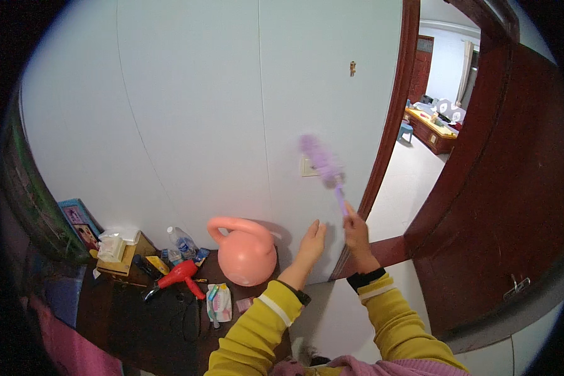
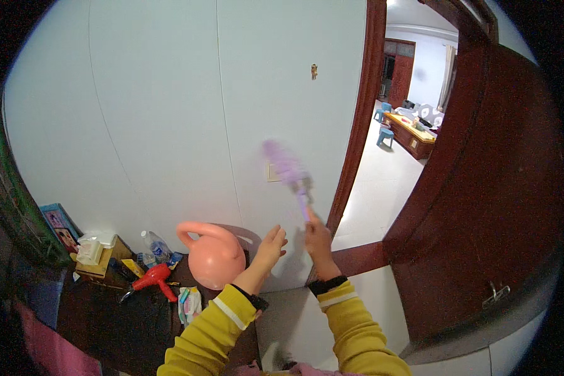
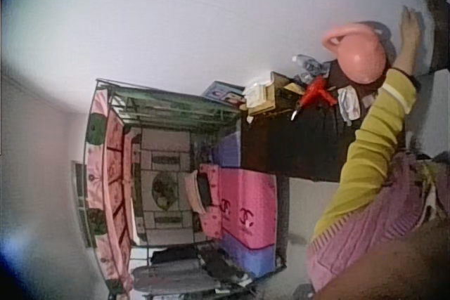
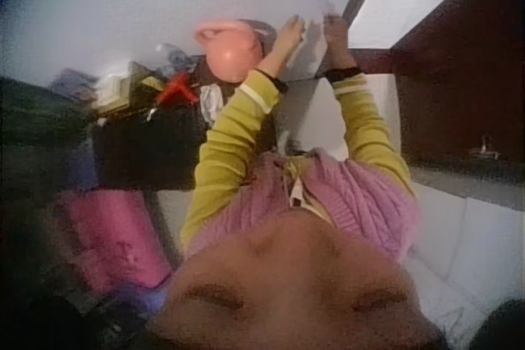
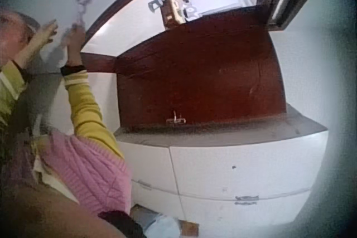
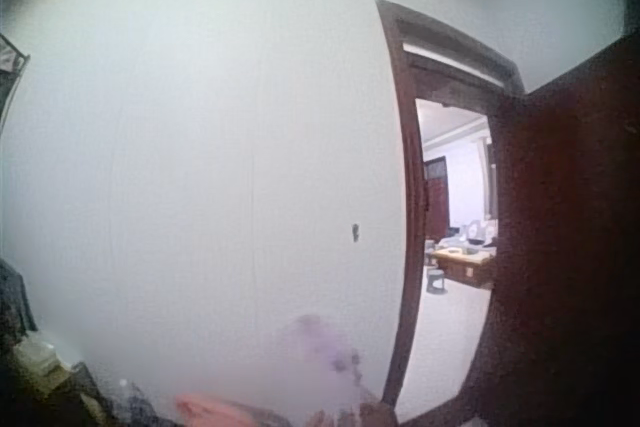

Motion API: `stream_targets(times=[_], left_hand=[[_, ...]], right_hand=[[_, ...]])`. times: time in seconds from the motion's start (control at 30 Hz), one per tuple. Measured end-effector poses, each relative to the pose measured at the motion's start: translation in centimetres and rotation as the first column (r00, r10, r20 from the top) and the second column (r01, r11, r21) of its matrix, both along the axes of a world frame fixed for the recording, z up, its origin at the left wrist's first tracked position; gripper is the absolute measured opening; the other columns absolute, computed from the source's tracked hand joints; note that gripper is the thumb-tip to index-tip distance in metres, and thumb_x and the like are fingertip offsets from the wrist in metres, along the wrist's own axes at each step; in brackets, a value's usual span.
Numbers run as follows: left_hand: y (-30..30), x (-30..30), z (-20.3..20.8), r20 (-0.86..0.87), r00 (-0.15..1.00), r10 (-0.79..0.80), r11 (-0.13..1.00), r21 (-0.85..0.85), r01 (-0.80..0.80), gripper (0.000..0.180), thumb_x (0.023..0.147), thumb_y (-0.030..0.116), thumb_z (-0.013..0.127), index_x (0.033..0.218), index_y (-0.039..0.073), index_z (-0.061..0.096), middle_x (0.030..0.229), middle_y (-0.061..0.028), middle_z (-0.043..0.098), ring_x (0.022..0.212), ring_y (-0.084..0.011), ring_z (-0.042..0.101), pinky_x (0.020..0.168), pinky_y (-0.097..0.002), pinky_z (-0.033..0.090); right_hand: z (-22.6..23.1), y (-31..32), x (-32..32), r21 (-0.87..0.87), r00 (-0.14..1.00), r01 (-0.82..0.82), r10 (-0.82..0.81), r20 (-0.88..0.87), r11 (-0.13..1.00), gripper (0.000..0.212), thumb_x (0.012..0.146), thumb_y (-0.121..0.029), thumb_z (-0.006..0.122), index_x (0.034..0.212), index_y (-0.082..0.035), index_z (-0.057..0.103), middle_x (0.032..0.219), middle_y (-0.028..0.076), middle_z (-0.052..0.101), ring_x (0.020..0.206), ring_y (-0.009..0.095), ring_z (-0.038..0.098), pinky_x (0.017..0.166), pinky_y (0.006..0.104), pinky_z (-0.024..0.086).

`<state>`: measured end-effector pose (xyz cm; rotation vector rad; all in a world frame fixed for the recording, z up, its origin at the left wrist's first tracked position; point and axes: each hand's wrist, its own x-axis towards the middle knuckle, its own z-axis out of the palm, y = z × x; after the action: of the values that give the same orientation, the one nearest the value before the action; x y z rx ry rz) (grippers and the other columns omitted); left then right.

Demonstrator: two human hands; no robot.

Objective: The person uses a purple feather duster to wipe a white wardrobe, then moves to a wooden dresser. They dust the dresser surface, a pink kettlebell, and a red hairdryer, then continue dusting the dresser top and edges.

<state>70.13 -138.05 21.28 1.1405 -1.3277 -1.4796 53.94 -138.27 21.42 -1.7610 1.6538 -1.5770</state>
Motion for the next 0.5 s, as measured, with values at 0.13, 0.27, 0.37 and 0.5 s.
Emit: stream_targets(times=[0.13, 0.27, 0.37, 0.5], left_hand=[[0.4, -1.3, 0.8, -0.076, 0.997, -0.032, 0.996, 0.086, 0.039, 0.070, 0.102, 0.046, 0.047, 0.154, 0.004, 0.027, 0.149, -0.0169, 0.042, 0.135, -0.0302, 0.045, 0.104, -0.0403, 0.044], [-1.3, -3.4, 0.2, -0.111, 0.994, 0.020, 0.991, 0.131, -0.005, 0.073, 0.102, 0.049, 0.046, 0.154, 0.003, 0.024, 0.150, -0.0180, 0.041, 0.137, -0.0307, 0.043, 0.106, -0.0400, 0.042], [-4.0, -6.7, -0.2, -0.138, 0.988, 0.064, 0.991, 0.128, -0.046, 0.076, 0.101, 0.050, 0.046, 0.155, 0.002, 0.021, 0.151, -0.0175, 0.041, 0.137, -0.0308, 0.043, 0.106, -0.0393, 0.042], [-6.9, -13.1, -0.1, -0.140, 0.982, 0.127, 0.986, 0.129, -0.109, 0.079, 0.101, 0.050, 0.047, 0.155, 0.001, 0.018, 0.150, -0.0170, 0.042, 0.136, -0.0298, 0.044, 0.105, -0.0382, 0.042]], right_hand=[[-1.8, -0.2, -4.1, 0.051, 0.970, -0.160, 0.167, -0.178, 0.986, 0.039, 0.098, -0.009, 0.052, 0.136, -0.004, 0.056, 0.111, 0.016, 0.069, 0.094, 0.021, 0.065, 0.085, 0.0314, 0.049], [-3.6, -2.7, -7.7, -0.120, 0.980, -0.095, 0.072, -0.185, 0.988, 0.040, 0.099, -0.010, 0.053, 0.138, -0.004, 0.055, 0.093, 0.012, 0.067, 0.078, 0.020, 0.059, 0.075, 0.0309, 0.048], [-4.2, -4.5, -9.9, -0.129, 0.991, -0.132, 0.129, -0.037, 0.983, 0.041, 0.098, -0.007, 0.053, 0.139, -0.005, 0.055, 0.088, 0.011, 0.062, 0.076, 0.024, 0.056, 0.074, 0.0308, 0.048], [-3.2, -6.0, -14.2, 0.083, 0.942, -0.265, 0.277, -0.190, 0.961, 0.042, 0.096, -0.005, 0.055, 0.138, -0.005, 0.055, 0.106, 0.018, 0.067, 0.088, 0.030, 0.063, 0.081, 0.0355, 0.051]])
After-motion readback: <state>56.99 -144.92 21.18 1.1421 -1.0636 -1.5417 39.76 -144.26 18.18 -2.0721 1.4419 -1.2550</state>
